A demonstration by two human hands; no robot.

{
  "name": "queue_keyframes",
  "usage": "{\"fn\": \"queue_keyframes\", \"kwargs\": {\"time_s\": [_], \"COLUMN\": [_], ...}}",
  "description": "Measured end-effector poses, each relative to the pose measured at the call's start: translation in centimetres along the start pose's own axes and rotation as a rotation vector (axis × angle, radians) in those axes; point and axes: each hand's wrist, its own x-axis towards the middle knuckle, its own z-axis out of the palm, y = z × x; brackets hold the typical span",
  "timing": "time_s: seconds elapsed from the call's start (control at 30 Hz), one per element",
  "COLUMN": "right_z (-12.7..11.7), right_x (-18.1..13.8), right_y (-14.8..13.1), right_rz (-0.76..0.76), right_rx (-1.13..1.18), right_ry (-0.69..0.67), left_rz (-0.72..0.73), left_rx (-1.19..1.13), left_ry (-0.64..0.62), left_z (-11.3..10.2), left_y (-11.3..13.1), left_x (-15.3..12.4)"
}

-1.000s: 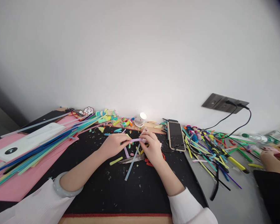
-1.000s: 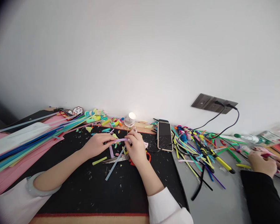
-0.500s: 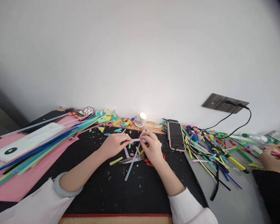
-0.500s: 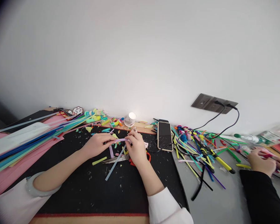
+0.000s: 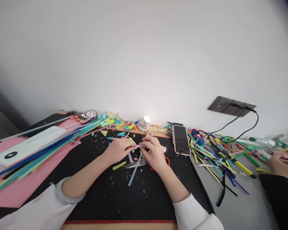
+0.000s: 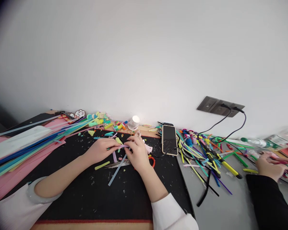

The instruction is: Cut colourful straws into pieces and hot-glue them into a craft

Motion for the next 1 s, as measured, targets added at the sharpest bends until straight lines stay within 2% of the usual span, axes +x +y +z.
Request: {"fn": "queue_keyframes", "kwargs": {"time_s": [0.87,1.0], "right_z": [0.09,0.07], "right_x": [-0.04,-0.09], "right_y": [0.37,0.46], "right_rz": [-0.048,-0.016], "right_rx": [-0.056,-0.024], "right_ry": [-0.020,-0.008], "left_rz": [-0.002,-0.023], "left_rx": [-0.017,-0.015], "left_ry": [-0.019,-0.025], "left_z": [0.06,-0.02], "left_y": [0.05,-0.08], "left_x": [0.11,0.01]}}
